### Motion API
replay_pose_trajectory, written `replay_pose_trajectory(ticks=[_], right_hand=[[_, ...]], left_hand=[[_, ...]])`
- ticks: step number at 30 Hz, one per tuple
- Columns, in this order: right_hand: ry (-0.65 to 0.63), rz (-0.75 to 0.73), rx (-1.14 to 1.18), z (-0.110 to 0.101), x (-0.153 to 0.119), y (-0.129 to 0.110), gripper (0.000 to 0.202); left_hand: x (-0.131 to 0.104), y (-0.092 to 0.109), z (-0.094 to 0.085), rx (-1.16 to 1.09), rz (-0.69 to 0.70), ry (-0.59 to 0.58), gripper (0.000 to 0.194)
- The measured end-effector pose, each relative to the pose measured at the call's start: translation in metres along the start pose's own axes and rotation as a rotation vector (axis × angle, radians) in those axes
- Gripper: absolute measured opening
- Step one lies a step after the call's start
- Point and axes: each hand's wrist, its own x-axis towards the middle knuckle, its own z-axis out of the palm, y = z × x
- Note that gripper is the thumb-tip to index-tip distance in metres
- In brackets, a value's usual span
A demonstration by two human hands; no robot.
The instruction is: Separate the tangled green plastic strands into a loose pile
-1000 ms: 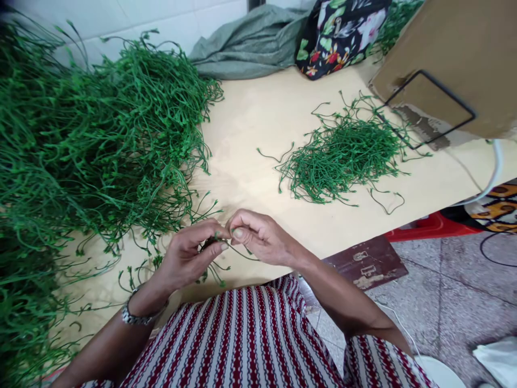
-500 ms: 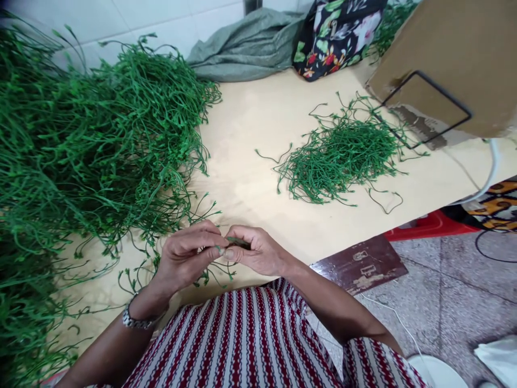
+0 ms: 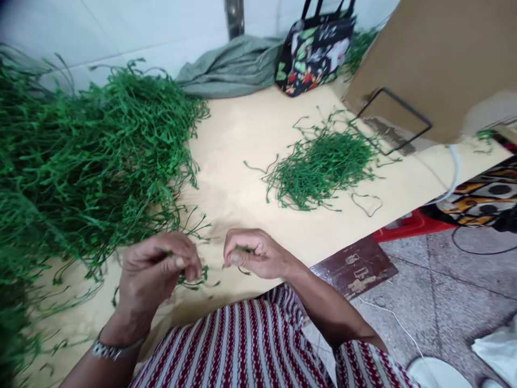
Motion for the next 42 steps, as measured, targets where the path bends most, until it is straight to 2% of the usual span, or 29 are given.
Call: replay_pose_trajectory(ticks=[2,4,6,8,11,14,17,20,23,25,27,28,30,32,34,37,40,42], right_hand=[[0.155,0.001,-0.331,-0.023,0.002,-0.007,0.031],[0.354,0.012,-0.805,-0.052,0.003,-0.011,0.030],[0.522,0.097,-1.262,-0.081,0.004,-0.008,0.025],[0.548,0.251,-1.553,-0.105,0.004,0.006,0.022],[0.402,0.448,-1.694,-0.129,0.004,0.034,0.039],[0.372,0.558,-1.710,-0.143,0.007,0.053,0.046],[0.385,0.629,-1.678,-0.151,0.011,0.052,0.050],[0.340,0.627,-1.646,-0.154,0.014,0.035,0.058],[0.307,0.517,-1.657,-0.144,0.012,0.007,0.061],[0.347,0.385,-1.596,-0.126,0.011,-0.011,0.054],[0.361,0.233,-1.380,-0.099,0.013,-0.023,0.040],[0.326,0.171,-1.221,-0.083,0.015,-0.025,0.033],[0.170,0.111,-0.866,-0.051,0.022,-0.021,0.023],[0.052,0.116,-0.587,-0.022,0.028,-0.011,0.021],[0.046,0.134,-0.420,-0.003,0.032,0.001,0.019],[0.093,0.164,-0.287,0.011,0.033,0.013,0.017],[0.058,0.204,-0.163,0.015,0.030,0.017,0.024],[0.078,0.227,-0.082,0.016,0.027,0.017,0.026]], left_hand=[[0.002,0.002,-0.002,0.050,-0.143,-0.021,0.001],[0.003,0.001,-0.002,0.066,-0.230,0.061,0.006],[0.004,0.000,-0.001,0.078,-0.273,0.123,0.009],[0.006,-0.002,0.000,0.101,-0.296,0.133,0.012],[0.009,-0.003,0.003,0.151,-0.332,0.108,0.014],[0.017,-0.002,0.007,0.180,-0.282,0.128,0.011],[0.027,0.001,0.012,0.184,-0.119,0.162,0.009],[0.033,0.004,0.015,0.152,-0.115,0.211,0.007],[0.033,0.005,0.014,0.113,-0.180,0.237,0.008],[0.031,0.004,0.013,0.096,-0.183,0.247,0.009],[0.029,0.003,0.012,0.061,-0.158,0.257,0.008],[0.029,0.002,0.011,0.036,-0.147,0.264,0.008],[0.028,0.000,0.011,-0.004,-0.136,0.284,0.008],[0.028,-0.001,0.012,-0.017,-0.124,0.303,0.008],[0.028,0.000,0.012,-0.020,-0.094,0.304,0.010],[0.026,0.001,0.011,-0.016,-0.051,0.276,0.013],[0.023,-0.001,0.010,0.040,-0.011,0.281,0.011],[0.022,-0.004,0.009,0.099,0.021,0.297,0.013]])
